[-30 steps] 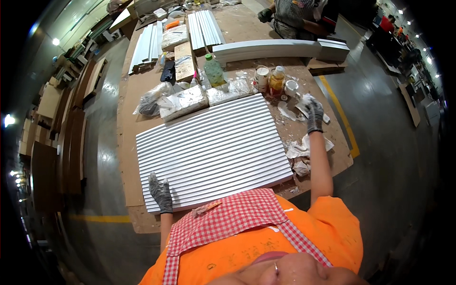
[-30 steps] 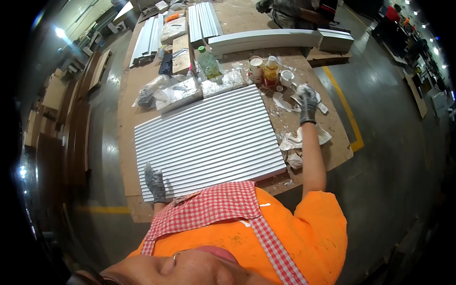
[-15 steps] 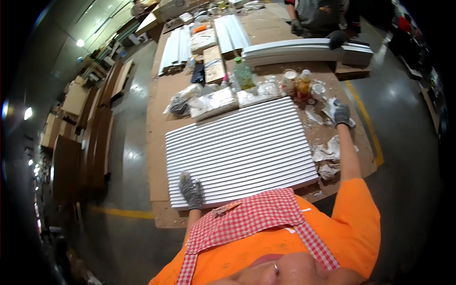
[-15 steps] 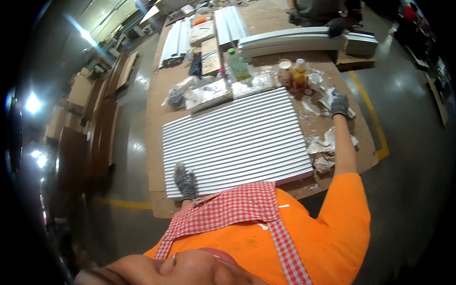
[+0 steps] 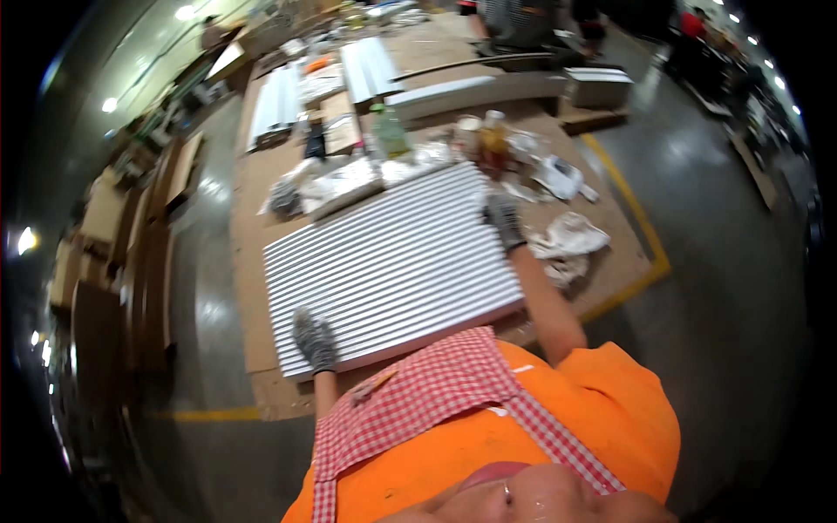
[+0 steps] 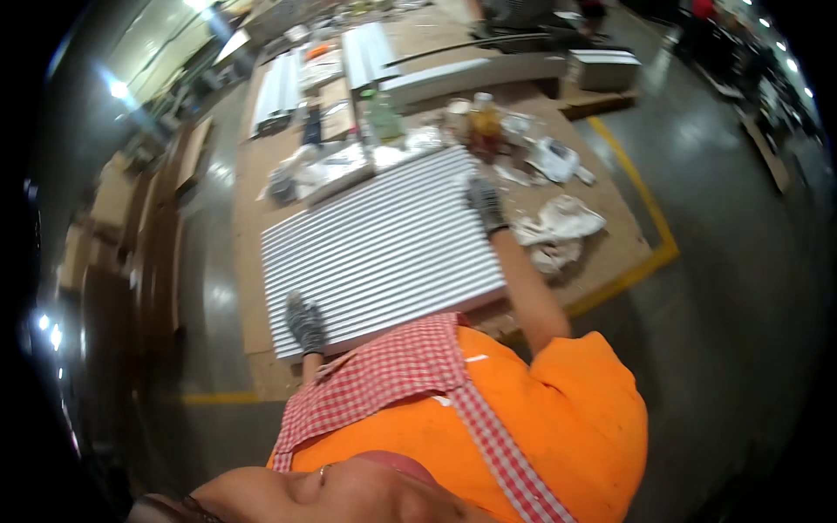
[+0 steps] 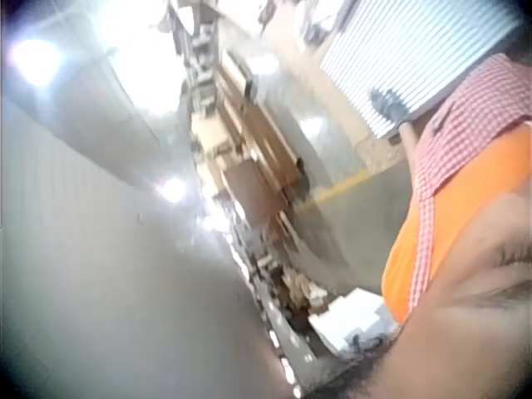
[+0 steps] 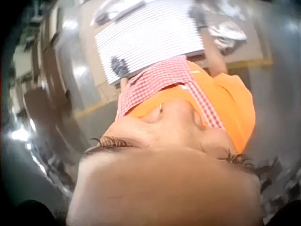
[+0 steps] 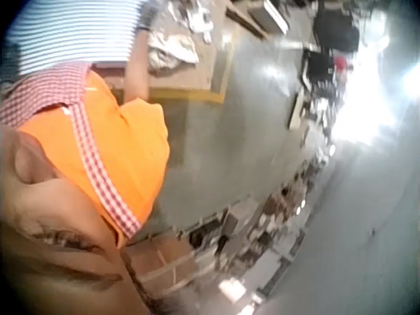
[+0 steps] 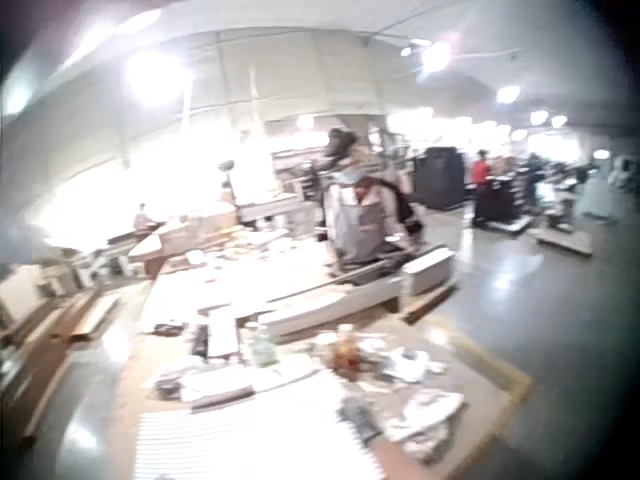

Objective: The person arranges and stacks white corrugated panels on a workbench in a workshop. They handle the panels one by one, aligning them carefully to form a neat pile. The person wears gloves and an apron while performing the task.

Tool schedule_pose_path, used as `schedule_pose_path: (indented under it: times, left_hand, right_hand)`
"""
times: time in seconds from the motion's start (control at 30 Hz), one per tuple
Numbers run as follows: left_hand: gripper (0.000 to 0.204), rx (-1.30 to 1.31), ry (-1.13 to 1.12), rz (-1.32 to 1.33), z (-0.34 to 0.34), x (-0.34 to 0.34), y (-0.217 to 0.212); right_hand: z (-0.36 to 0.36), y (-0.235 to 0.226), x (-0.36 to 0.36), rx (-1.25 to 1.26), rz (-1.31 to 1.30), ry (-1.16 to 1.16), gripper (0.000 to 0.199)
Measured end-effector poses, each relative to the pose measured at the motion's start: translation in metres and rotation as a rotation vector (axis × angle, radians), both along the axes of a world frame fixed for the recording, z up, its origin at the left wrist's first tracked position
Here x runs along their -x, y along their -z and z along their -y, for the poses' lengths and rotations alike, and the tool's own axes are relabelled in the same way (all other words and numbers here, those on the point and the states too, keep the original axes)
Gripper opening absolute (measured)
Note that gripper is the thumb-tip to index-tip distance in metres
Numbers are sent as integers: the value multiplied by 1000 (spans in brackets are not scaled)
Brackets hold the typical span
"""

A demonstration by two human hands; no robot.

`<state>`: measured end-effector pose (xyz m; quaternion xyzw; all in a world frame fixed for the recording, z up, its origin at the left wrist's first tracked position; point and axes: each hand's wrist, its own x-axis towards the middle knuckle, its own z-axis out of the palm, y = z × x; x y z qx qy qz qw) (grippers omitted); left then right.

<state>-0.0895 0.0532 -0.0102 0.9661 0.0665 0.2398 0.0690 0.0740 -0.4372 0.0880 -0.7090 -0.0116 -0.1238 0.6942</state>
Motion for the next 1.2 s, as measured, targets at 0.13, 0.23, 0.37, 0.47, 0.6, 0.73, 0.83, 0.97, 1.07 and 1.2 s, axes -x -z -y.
schedule_pose_path:
  times: [0.13,0.23,0.37,0.47,0.6,0.73,0.83,0.97,1.07,1.2]
  left_hand:
    - [60,-30,-58,-180,22,-12,-24]
    - [60,-89,-103,-204,26,-13,-27]
    - [60,13,-48,-282,-24,-9,-8]
    - [49,710,-26,-94,-41,12,-12]
    - [43,668,-77,87,-74,63,-22]
    - [41,757,-148,74,-80,87,-4]
    - [40,768,-103,97,-77,82,-2]
    - [38,739,-39,73,-96,73,-4]
    - [38,682,3,42,-105,68,-7]
    - [36,788,56,85,-91,57,-12]
  right_hand:
    - [-33,2,51,-141,-377,-30,33]
    - [-40,3,90,-300,-321,-36,29]
    - [-48,26,109,-470,-263,18,23]
    - [-35,15,126,-294,-372,188,12]
    - [-21,32,127,-261,-111,340,12]
    - [-25,37,130,10,-68,447,26]
    - [-42,48,124,161,-26,490,25]
    - [-78,58,116,337,-97,655,24]
    - [-95,56,114,561,-31,810,28]
    - [-88,59,113,530,64,825,28]
